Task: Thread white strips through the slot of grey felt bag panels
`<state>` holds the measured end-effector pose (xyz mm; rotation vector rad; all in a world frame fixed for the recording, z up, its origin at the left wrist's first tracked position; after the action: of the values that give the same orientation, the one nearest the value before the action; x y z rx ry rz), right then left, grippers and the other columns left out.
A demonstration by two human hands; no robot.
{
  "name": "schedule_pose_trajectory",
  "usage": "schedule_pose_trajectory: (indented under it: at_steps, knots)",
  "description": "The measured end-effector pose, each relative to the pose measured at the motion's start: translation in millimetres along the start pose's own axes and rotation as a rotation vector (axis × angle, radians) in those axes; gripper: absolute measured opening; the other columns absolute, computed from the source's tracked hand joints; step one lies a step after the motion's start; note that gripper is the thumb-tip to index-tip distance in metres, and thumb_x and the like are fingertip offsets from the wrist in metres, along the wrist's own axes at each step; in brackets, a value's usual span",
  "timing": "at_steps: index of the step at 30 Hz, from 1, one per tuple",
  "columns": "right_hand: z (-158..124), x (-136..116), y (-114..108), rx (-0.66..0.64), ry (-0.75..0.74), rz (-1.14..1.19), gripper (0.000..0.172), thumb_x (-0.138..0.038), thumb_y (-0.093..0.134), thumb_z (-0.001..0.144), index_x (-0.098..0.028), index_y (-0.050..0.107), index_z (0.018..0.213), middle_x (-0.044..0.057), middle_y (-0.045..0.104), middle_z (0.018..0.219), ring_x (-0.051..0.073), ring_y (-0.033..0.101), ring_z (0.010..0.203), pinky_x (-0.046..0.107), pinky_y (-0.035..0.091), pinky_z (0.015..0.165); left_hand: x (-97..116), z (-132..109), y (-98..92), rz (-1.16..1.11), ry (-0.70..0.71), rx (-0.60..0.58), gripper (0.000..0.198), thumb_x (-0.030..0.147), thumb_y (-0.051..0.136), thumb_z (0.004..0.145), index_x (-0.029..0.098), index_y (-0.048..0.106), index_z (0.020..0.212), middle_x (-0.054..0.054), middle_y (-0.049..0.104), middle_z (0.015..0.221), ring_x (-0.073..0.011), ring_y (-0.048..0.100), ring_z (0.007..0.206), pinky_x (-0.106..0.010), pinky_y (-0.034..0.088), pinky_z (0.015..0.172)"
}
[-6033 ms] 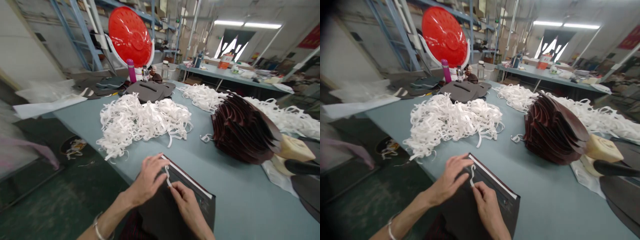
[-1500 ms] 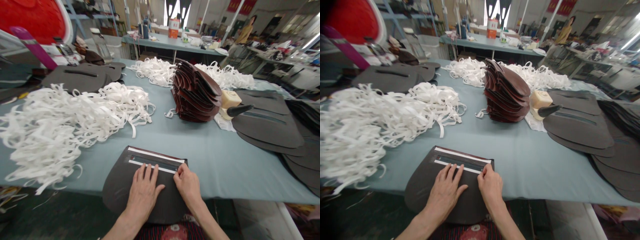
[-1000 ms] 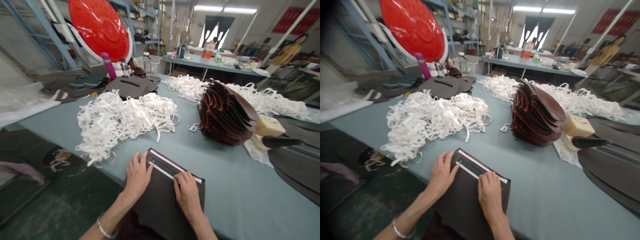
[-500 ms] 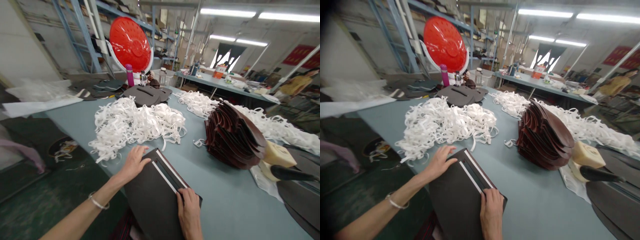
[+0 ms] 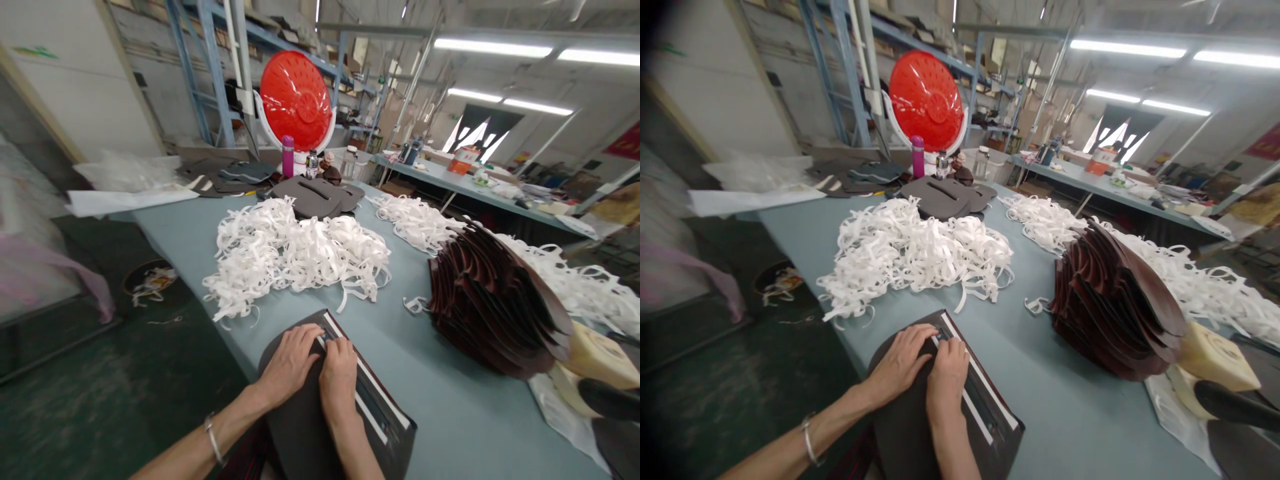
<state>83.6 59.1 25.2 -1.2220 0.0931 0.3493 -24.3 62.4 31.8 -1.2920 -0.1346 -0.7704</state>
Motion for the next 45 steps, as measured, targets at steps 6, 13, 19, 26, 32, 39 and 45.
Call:
schedule_pose_trajectory:
  at_steps: [6, 13, 19, 26, 32, 39, 45]
  knots:
    - [-1.3, -0.6, -0.3, 0.039, 0.018, 0.006, 0.027, -0.006, 0.042, 0.086, -0.016, 0.058, 0.105, 0.010, 0.063, 0.096, 0.023, 0.056, 0.088, 0.035, 0.041, 0.076, 1.7, 0.0, 2.7, -0.028, 0.032, -0.034, 0.044, 0.011, 0.043, 0.088, 0.022, 0.042, 0.130, -0.009, 0.051, 0.129, -0.0229, 0.044, 0.123, -0.046, 0.038, 0.102]
    - [-1.5, 5.0, -10.1, -0.027, 0.174, -0.136, 0.022, -0.024, 0.049, 0.091, -0.017, 0.060, 0.073, 0.012, 0.064, 0.071, 0.027, 0.059, 0.073, 0.037, 0.036, 0.067, -1.7, -0.1, -0.2, -0.075, -0.006, 0.008, 0.042, 0.011, 0.047, 0.085, 0.022, 0.046, 0.125, -0.009, 0.053, 0.123, -0.0233, 0.048, 0.118, -0.047, 0.042, 0.100]
    - [8.9, -0.8, 0.2, -0.063, 0.105, -0.037, 0.018, -0.011, 0.048, 0.087, -0.020, 0.064, 0.087, 0.008, 0.065, 0.086, 0.024, 0.058, 0.085, 0.034, 0.035, 0.069, -3.1, 0.7, -0.5, -0.111, -0.009, 0.005, 0.044, 0.009, 0.048, 0.083, 0.021, 0.045, 0.125, -0.009, 0.052, 0.124, -0.0227, 0.046, 0.119, -0.045, 0.041, 0.101]
    - [9.6, -0.8, 1.5, -0.064, 0.092, 0.035, 0.032, -0.006, 0.044, 0.084, -0.023, 0.064, 0.103, 0.006, 0.063, 0.094, 0.023, 0.056, 0.090, 0.033, 0.036, 0.070, -3.4, -0.4, -1.7, -0.120, -0.019, 0.020, 0.044, 0.010, 0.048, 0.083, 0.022, 0.045, 0.126, -0.010, 0.052, 0.124, -0.0238, 0.046, 0.120, -0.046, 0.040, 0.101]
    - [11.1, 0.8, 4.3, -0.034, 0.100, 0.077, 0.039, -0.003, 0.045, 0.080, -0.020, 0.061, 0.110, 0.007, 0.063, 0.095, 0.024, 0.055, 0.090, 0.034, 0.037, 0.072, -3.0, -0.4, -3.1, -0.118, -0.009, 0.047, 0.045, 0.010, 0.049, 0.082, 0.021, 0.045, 0.125, -0.009, 0.053, 0.122, -0.0225, 0.047, 0.119, -0.043, 0.042, 0.101]
    - [7.6, -5.6, 2.3, -0.018, 0.070, 0.067, 0.028, -0.001, 0.044, 0.082, -0.016, 0.065, 0.094, 0.009, 0.061, 0.088, 0.024, 0.052, 0.085, 0.035, 0.040, 0.075, -3.0, -0.2, -4.6, -0.140, -0.031, 0.042, 0.044, 0.010, 0.051, 0.081, 0.021, 0.046, 0.124, -0.009, 0.052, 0.121, -0.0228, 0.047, 0.118, -0.044, 0.041, 0.101]
    - [-4.8, -17.0, 2.2, -0.033, -0.061, -0.039, 0.033, -0.001, 0.042, 0.084, -0.013, 0.062, 0.107, 0.012, 0.061, 0.091, 0.027, 0.050, 0.085, 0.039, 0.043, 0.074, -0.4, 0.3, -2.7, -0.078, -0.012, -0.010, 0.033, 0.011, 0.047, 0.087, 0.022, 0.055, 0.117, -0.008, 0.053, 0.118, -0.0212, 0.050, 0.111, -0.041, 0.043, 0.097]
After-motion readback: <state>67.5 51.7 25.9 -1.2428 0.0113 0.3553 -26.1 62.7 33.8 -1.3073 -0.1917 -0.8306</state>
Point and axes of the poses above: each hand's wrist, its own z-axis towards the middle knuckle, its own y-axis out of the palm, x = y × z, the point moved 6 cm from there along z, towards the middle knuckle
